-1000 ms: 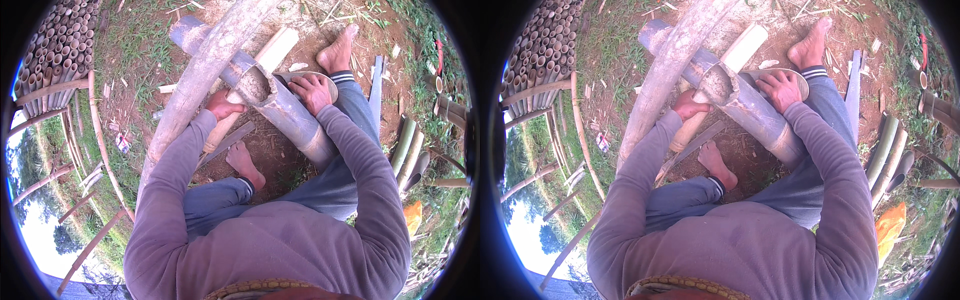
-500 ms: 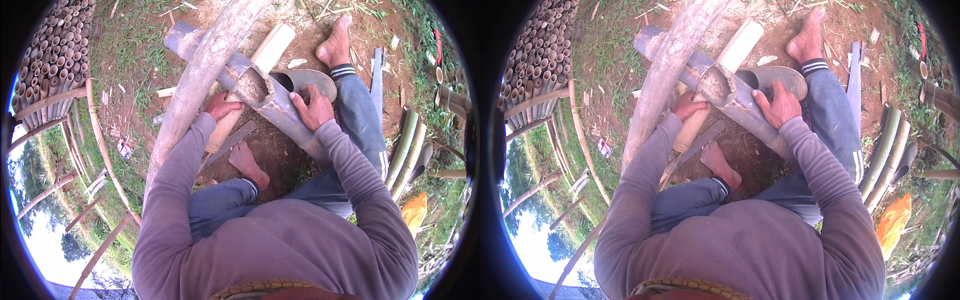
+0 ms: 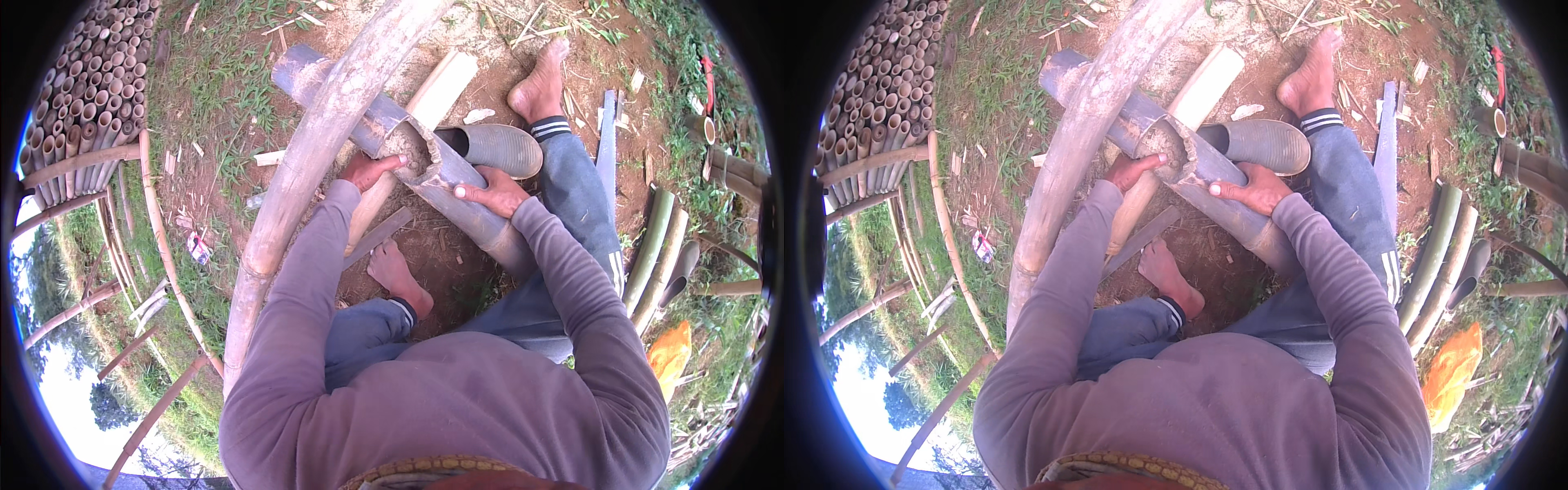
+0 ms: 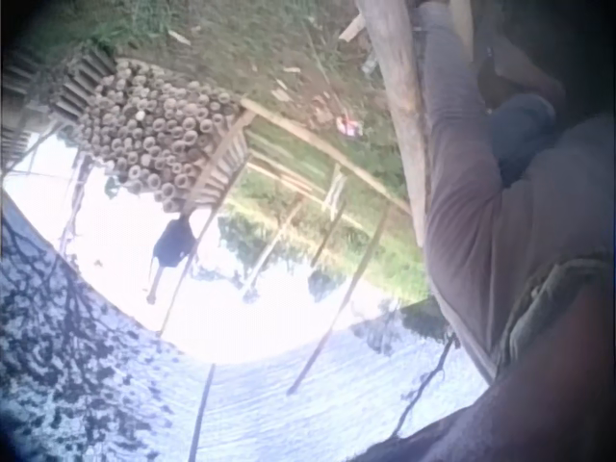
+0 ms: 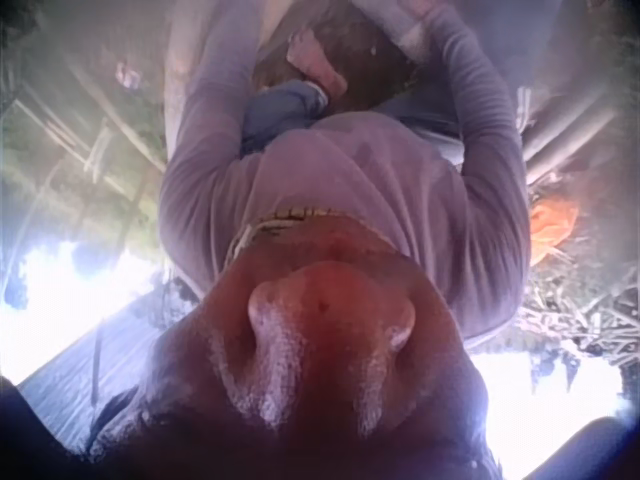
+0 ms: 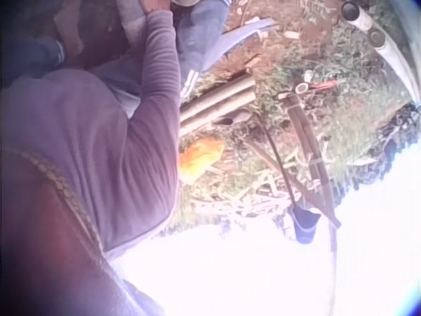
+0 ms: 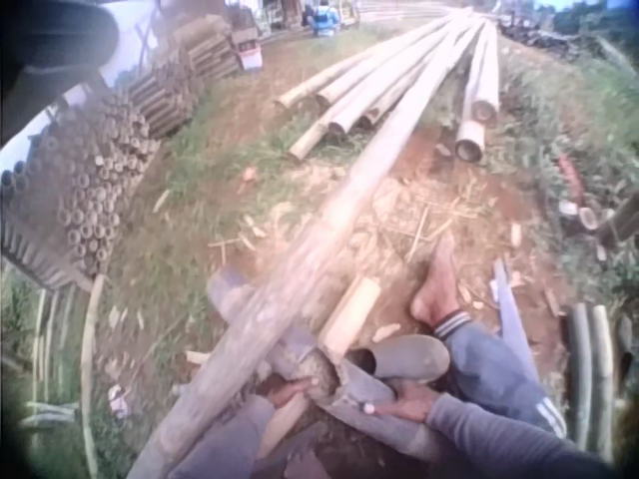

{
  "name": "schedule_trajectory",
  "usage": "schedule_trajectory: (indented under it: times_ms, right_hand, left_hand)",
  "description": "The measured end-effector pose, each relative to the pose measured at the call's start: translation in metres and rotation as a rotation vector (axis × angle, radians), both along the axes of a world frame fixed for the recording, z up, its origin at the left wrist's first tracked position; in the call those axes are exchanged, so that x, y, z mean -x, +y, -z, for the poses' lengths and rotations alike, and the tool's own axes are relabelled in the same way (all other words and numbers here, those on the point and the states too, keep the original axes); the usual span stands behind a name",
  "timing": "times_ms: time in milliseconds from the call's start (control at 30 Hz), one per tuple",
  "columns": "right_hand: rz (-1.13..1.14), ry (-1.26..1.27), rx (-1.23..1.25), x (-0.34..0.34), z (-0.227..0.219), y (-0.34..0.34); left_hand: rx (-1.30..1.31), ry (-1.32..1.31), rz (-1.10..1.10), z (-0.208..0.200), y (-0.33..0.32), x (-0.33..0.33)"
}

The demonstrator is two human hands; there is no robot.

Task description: The person sits on the ground and uses a hand saw to cut long bamboo poles into shorter sections. They repeatedly position the bamboo on a support, saw through it, and stack the cut pieces nearby.

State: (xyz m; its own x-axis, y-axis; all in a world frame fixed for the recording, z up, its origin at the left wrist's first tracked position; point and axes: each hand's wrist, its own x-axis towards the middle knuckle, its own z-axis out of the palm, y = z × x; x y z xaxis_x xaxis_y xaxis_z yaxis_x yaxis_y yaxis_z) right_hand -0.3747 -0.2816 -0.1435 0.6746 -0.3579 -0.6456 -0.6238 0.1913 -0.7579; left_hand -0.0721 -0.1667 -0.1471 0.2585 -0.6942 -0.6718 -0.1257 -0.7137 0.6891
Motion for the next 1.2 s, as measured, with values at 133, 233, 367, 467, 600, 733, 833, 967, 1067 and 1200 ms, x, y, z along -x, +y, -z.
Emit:
schedule_trajectory:
  times_ms: [133,233,367,467,600,733,833,967,1067,1200]
  right_hand:
    - [0.009,-0.009,0.086,0.003,-0.017,0.002]
    - [0.041,-0.009,0.159,0.006,-0.013,0.004]
    - [0.074,-0.050,0.195,0.009,-0.024,0.008]
    - [0.075,-0.052,0.217,0.012,-0.034,0.004]
    - [0.112,-0.023,0.464,0.011,-0.054,0.005]
    - [0.423,0.277,1.094,0.020,-0.012,0.013]
    - [0.545,0.310,1.039,0.020,0.012,0.015]
    - [0.528,0.282,0.769,0.025,0.025,0.005]
    - [0.483,0.316,0.526,0.023,0.011,-0.005]
    - [0.208,0.462,0.586,0.020,0.015,-0.004]
  left_hand:
    - [0.085,0.078,-0.149,0.009,0.009,0.005]
    - [0.093,0.121,-0.189,0.015,0.009,0.001]
    - [0.103,0.158,-0.251,0.011,0.014,0.003]
    - [0.094,0.142,-0.250,-0.006,0.014,0.005]
    - [0.126,0.224,-0.249,-0.023,0.014,0.007]
    - [0.085,0.214,-0.311,-0.021,0.020,0.006]
    - [0.060,0.190,-0.317,-0.019,0.022,0.006]
    - [0.083,0.201,-0.309,-0.010,0.025,0.006]
    - [0.074,0.259,-0.332,-0.022,0.023,0.009]
    - [0.108,0.226,-0.345,-0.021,0.028,0.009]
